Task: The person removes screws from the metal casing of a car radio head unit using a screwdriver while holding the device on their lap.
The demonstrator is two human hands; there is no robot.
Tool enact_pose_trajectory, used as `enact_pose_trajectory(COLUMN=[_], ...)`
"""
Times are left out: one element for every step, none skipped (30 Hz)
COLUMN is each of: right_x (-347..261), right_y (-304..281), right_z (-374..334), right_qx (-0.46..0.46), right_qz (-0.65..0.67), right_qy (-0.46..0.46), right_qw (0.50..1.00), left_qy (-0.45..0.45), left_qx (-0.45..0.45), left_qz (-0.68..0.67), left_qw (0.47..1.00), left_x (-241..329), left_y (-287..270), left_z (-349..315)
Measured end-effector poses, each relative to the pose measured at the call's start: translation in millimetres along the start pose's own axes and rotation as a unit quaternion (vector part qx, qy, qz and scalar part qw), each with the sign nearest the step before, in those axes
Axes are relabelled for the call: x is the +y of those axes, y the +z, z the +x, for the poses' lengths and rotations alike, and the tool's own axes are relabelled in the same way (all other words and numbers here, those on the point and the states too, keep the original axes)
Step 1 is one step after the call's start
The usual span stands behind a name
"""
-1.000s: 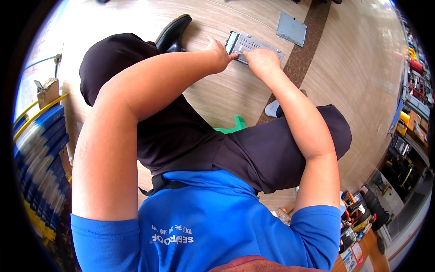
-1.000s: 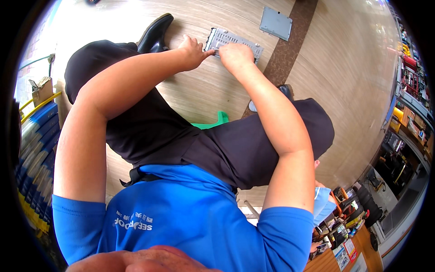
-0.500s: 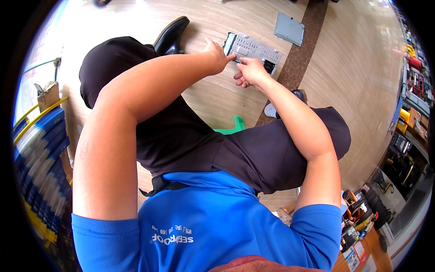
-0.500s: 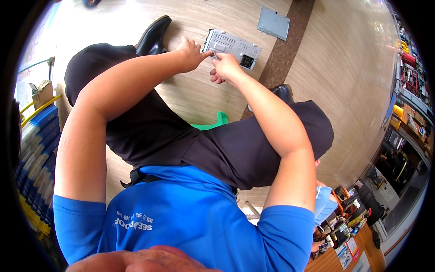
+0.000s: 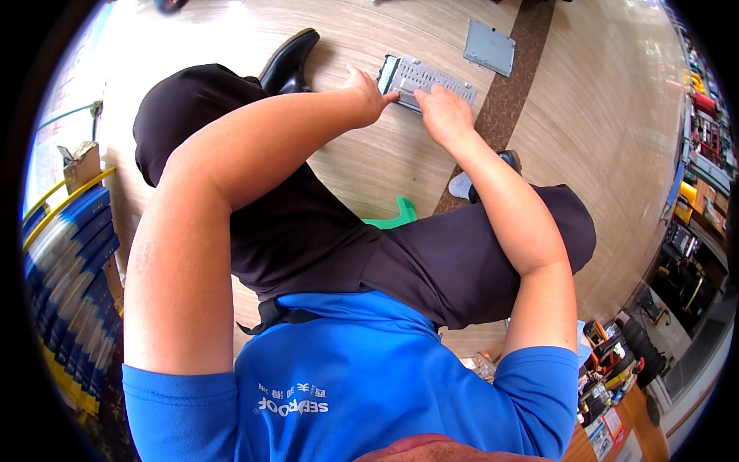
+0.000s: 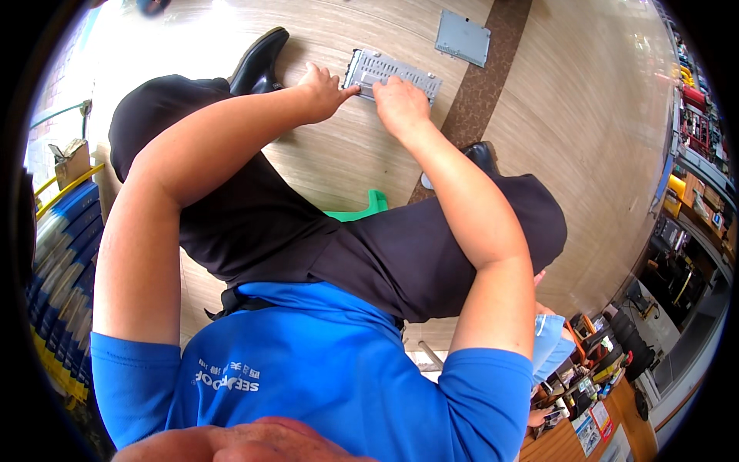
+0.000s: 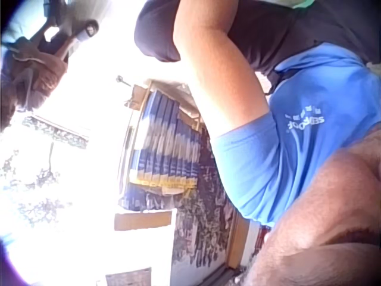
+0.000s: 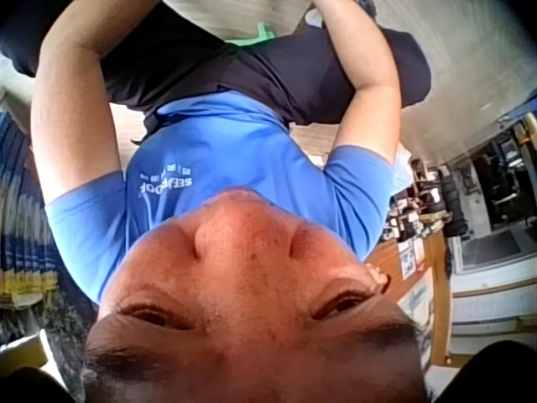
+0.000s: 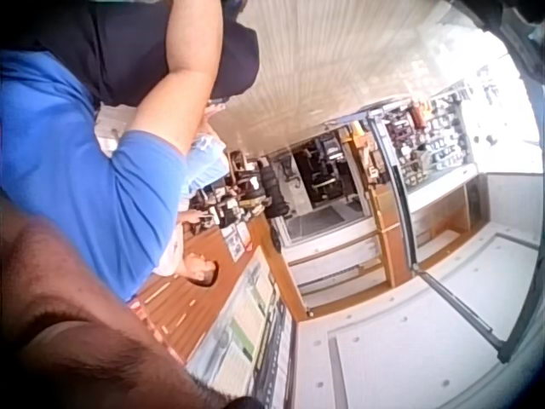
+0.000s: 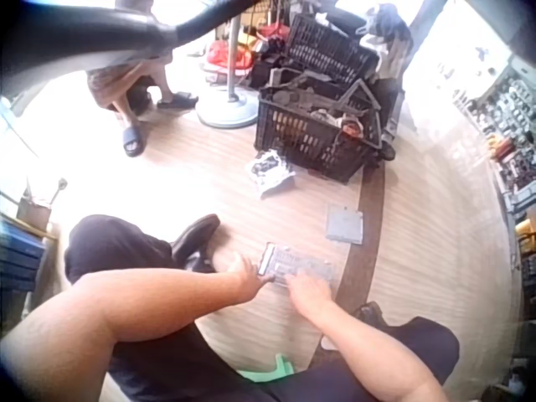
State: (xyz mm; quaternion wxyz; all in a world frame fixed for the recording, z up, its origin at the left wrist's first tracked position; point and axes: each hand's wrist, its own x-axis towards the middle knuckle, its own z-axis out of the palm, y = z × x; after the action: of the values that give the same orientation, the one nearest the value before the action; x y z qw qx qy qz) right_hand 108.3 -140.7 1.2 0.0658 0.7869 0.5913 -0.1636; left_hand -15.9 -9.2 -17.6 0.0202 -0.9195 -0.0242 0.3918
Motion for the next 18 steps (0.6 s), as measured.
enact_pose_trajectory(right_x=[1.1,1.2,0.5,-0.5,-0.8,-1.0,-1.2,-1.1,-1.1,-1.1,-1.7,-2.2,-2.7,-2.9,-3.1,-3.3,-3.7,-4.1], right_y=[-1.6,-3.3,-4.6,-5.7,-5.6,-5.7,-5.7,-5.2,-4.6,-4.0,-4.2,-4.4,-4.6,-4.5,-4.4,-4.3,-4.0,-3.7], right_z=[0.9,1.7,2.3,2.9,3.2,3.4,3.6,3.7,4.0,4.4,5.1,5.6,6.1,6.2,6.3,6.4,6.7,7.4], right_qx=[-0.005,-0.01,-0.01,-0.008,-0.007,-0.007,-0.005,-0.004,-0.004,-0.006,-0.008,-0.008,-0.008,-0.009,-0.01,-0.013,-0.016,-0.017], right_qz=[-0.011,-0.022,-0.022,-0.03,-0.038,-0.038,-0.041,-0.043,-0.044,-0.045,-0.045,-0.046,-0.048,-0.05,-0.051,-0.055,-0.058,-0.059], right_qy=[-0.011,-0.022,-0.022,-0.026,-0.03,-0.03,-0.035,-0.039,-0.039,-0.038,-0.039,-0.04,-0.042,-0.043,-0.043,-0.042,-0.041,-0.042], right_qw=[1.0,0.999,0.999,0.999,0.999,0.999,0.999,0.998,0.998,0.998,0.998,0.998,0.998,0.998,0.998,0.998,0.997,0.997], left_qy=[0.0,-0.001,-0.001,-0.002,-0.002,-0.001,0.0,0.0,-0.001,-0.001,-0.002,-0.002,-0.002,-0.002,0.0,0.001,0.0,0.0], left_qx=[-0.003,-0.003,-0.003,-0.003,-0.003,-0.005,-0.007,-0.007,-0.006,-0.005,-0.005,-0.007,-0.008,-0.009,-0.007,-0.005,-0.005,-0.004], left_qz=[-0.001,-0.001,-0.004,-0.006,-0.006,-0.009,-0.013,-0.013,-0.01,-0.008,-0.008,-0.006,-0.003,-0.004,-0.006,-0.009,-0.01,-0.01], left_qw=[1.0,1.0,1.0,1.0,1.0,1.0,1.0,1.0,1.0,1.0,1.0,1.0,1.0,1.0,1.0,1.0,1.0,1.0], left_x=[-0.1,-0.1,-0.2,-0.3,-0.4,-0.4,-0.4,-0.2,0.1,0.2,-0.2,-0.7,-1.1,-1.2,-1.3,-1.3,-1.4,-1.6], left_y=[-0.6,-0.5,-0.3,-0.2,-0.6,-1.2,-1.6,-1.9,-2.1,-2.1,-0.9,0.2,1.4,1.2,0.8,0.6,1.5,2.4], left_z=[-0.1,-0.1,-0.2,-0.3,-0.4,-0.3,-0.4,-0.4,-0.4,-0.5,0.0,0.7,1.3,1.2,1.3,1.3,1.9,2.4])
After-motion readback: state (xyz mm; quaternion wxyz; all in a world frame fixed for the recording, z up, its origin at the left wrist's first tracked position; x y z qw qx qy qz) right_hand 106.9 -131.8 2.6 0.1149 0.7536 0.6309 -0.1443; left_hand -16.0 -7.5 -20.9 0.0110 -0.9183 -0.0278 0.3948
